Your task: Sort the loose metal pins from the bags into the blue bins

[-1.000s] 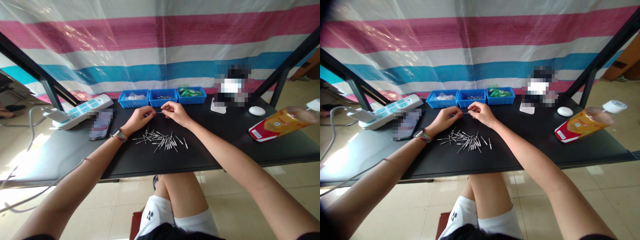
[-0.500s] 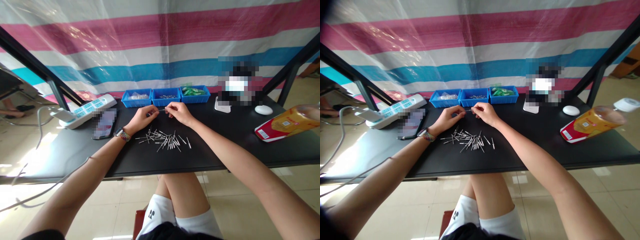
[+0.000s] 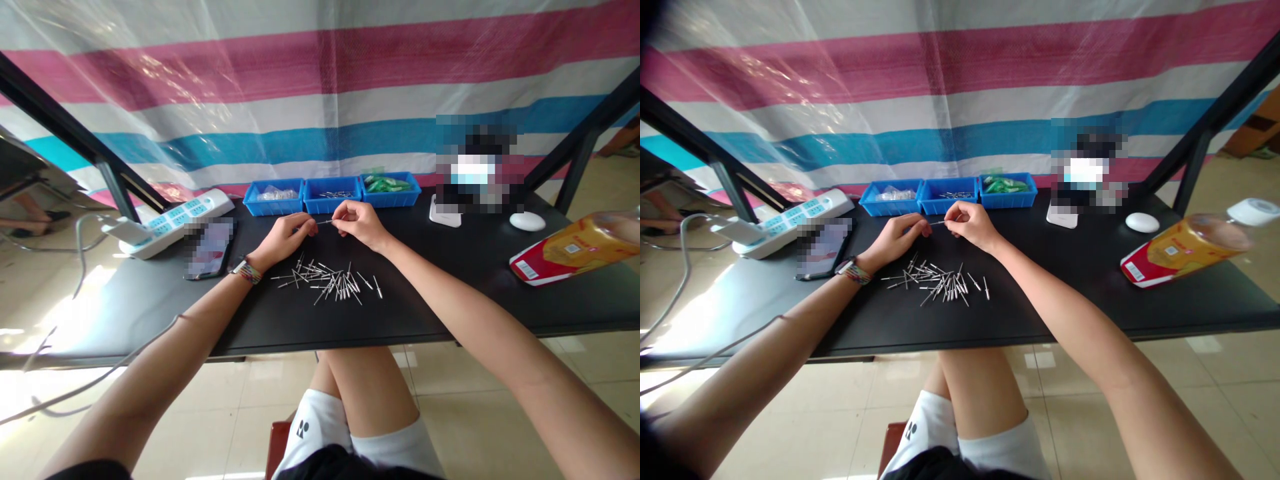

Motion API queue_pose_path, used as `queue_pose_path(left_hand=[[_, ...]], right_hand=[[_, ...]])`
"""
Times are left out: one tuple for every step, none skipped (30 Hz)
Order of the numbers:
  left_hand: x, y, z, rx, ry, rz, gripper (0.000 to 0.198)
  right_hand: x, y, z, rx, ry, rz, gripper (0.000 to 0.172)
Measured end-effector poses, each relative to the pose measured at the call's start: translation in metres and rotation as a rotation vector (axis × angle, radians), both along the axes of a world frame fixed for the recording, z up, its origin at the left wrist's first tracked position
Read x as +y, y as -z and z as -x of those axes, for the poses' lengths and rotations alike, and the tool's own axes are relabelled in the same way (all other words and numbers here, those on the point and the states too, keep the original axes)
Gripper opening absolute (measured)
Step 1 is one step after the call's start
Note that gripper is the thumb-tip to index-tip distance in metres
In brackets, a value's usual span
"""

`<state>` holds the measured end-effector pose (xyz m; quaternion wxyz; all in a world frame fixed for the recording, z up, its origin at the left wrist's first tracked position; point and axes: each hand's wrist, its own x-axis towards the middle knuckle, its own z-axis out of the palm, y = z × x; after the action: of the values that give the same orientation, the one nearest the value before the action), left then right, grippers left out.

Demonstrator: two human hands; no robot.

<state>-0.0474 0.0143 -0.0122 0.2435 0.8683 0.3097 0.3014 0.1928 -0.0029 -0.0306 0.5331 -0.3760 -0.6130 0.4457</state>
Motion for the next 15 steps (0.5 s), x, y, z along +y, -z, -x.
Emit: queue_pose_path(left_hand=[[-0.001, -0.001, 0.0, -0.004, -0.002, 0.012, 0.047], [-0.002, -0.002, 0.0, -0.006, -0.004, 0.02, 0.048], [-0.002, -0.003, -0.001, -0.005, -0.003, 0.024, 0.049], [-0.003, -0.004, -0.001, -0.004, -0.003, 0.025, 0.05], [-0.003, -0.004, -0.001, -0.002, -0.001, 0.026, 0.051], [-0.003, -0.004, 0.0, -0.001, 0.001, 0.026, 0.051], [-0.002, -0.003, 0.0, -0.002, 0.004, 0.025, 0.051], [-0.001, -0.002, 0.0, -0.003, 0.006, 0.024, 0.051], [0.0, -0.001, 0.0, -0.004, 0.006, 0.023, 0.051], [0.0, 0.0, 0.001, -0.004, 0.005, 0.021, 0.051], [0.001, 0.001, 0.001, -0.003, 0.003, 0.02, 0.051], [0.001, 0.001, 0.001, 0.0, 0.001, 0.021, 0.05], [0.001, 0.001, 0.001, 0.004, -0.001, 0.022, 0.049], [0.001, 0.001, 0.001, 0.008, -0.003, 0.023, 0.049], [0.0, 0.0, 0.001, 0.011, -0.006, 0.02, 0.048]], right_hand=[[0.002, -0.002, 0.0, 0.023, 0.022, 0.005, 0.028], [0.004, -0.003, 0.0, 0.052, 0.061, 0.01, 0.028], [0.006, -0.005, -0.001, 0.087, 0.11, 0.017, 0.028], [0.009, -0.007, -0.002, 0.121, 0.159, 0.027, 0.028], [0.011, -0.008, -0.003, 0.149, 0.198, 0.04, 0.029], [0.013, -0.009, -0.004, 0.164, 0.224, 0.054, 0.032], [0.014, -0.009, -0.006, 0.161, 0.24, 0.062, 0.034], [0.014, -0.009, -0.008, 0.139, 0.254, 0.059, 0.036], [0.013, -0.009, -0.009, 0.099, 0.271, 0.044, 0.034], [0.011, -0.008, -0.01, 0.048, 0.295, 0.02, 0.03], [0.008, -0.008, -0.01, -0.008, 0.315, -0.005, 0.025], [0.004, -0.008, -0.009, -0.063, 0.313, -0.024, 0.02], [-0.001, -0.009, -0.007, -0.117, 0.278, -0.036, 0.018], [-0.006, -0.009, -0.004, -0.173, 0.211, -0.048, 0.017], [-0.011, -0.01, 0.0, -0.231, 0.123, -0.067, 0.017]])
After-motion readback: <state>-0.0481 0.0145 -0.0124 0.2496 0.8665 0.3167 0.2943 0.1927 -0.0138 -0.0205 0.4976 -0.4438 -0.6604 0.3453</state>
